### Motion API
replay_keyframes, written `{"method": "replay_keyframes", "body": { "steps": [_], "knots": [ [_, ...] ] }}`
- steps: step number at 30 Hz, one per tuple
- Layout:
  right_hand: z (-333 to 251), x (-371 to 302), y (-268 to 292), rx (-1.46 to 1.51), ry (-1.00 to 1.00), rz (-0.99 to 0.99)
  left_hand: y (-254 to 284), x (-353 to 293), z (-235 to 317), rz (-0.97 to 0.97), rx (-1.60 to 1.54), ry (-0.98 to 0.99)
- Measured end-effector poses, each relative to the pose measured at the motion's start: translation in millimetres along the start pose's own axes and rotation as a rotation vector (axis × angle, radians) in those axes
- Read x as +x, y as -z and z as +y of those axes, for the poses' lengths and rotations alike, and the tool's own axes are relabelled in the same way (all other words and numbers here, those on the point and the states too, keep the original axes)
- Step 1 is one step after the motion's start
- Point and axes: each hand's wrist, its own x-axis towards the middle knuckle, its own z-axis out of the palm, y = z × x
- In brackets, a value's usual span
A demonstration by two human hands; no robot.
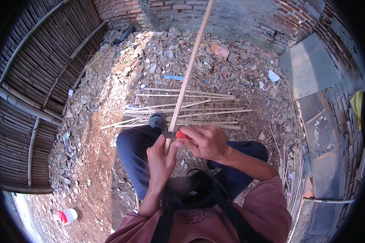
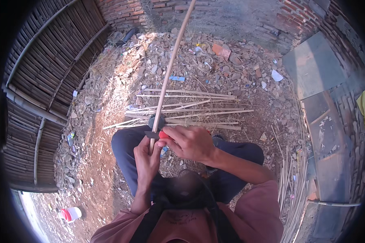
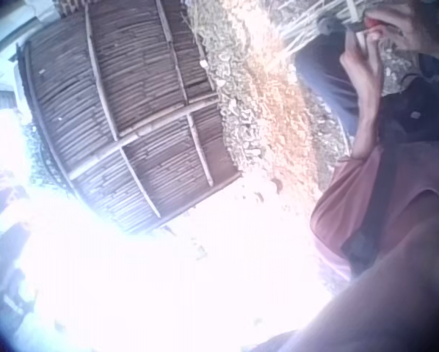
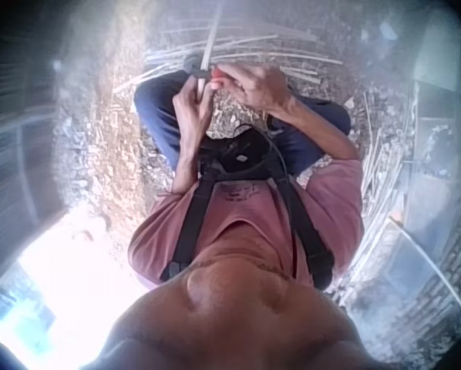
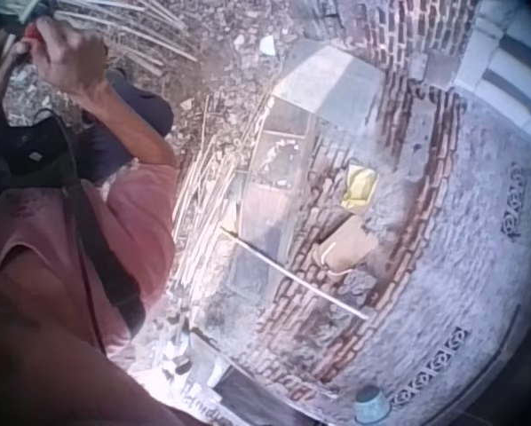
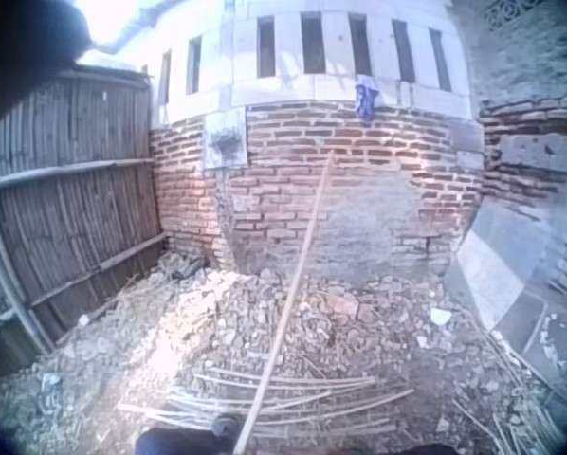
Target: The person shaves a thin wooden stick with a small blade, removing bark and material to smooth and sharpen the end of the stick.
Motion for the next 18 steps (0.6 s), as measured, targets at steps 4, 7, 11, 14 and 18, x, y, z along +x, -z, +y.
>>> {"method": "replay_keyframes", "body": {
  "steps": [4,7,11,14,18],
  "knots": [
    [0.4,4.6,-4.4,-0.003,0.029,0.047,6.0,3.8,-2.3,0.013,0.051,-0.021],
    [-3.6,3.4,0.0,-0.037,-0.013,-0.025,7.1,4.3,-2.8,0.002,0.085,0.001],
    [-0.6,4.3,-0.1,-0.023,-0.025,0.029,1.9,3.2,-1.1,-0.004,0.118,0.011],
    [1.0,6.9,2.5,0.004,-0.012,0.040,0.2,1.7,-1.2,0.029,0.084,-0.034],
    [3.4,4.7,3.5,0.057,0.016,0.011,8.1,2.1,0.4,-0.006,0.082,-0.084]
  ]
}}
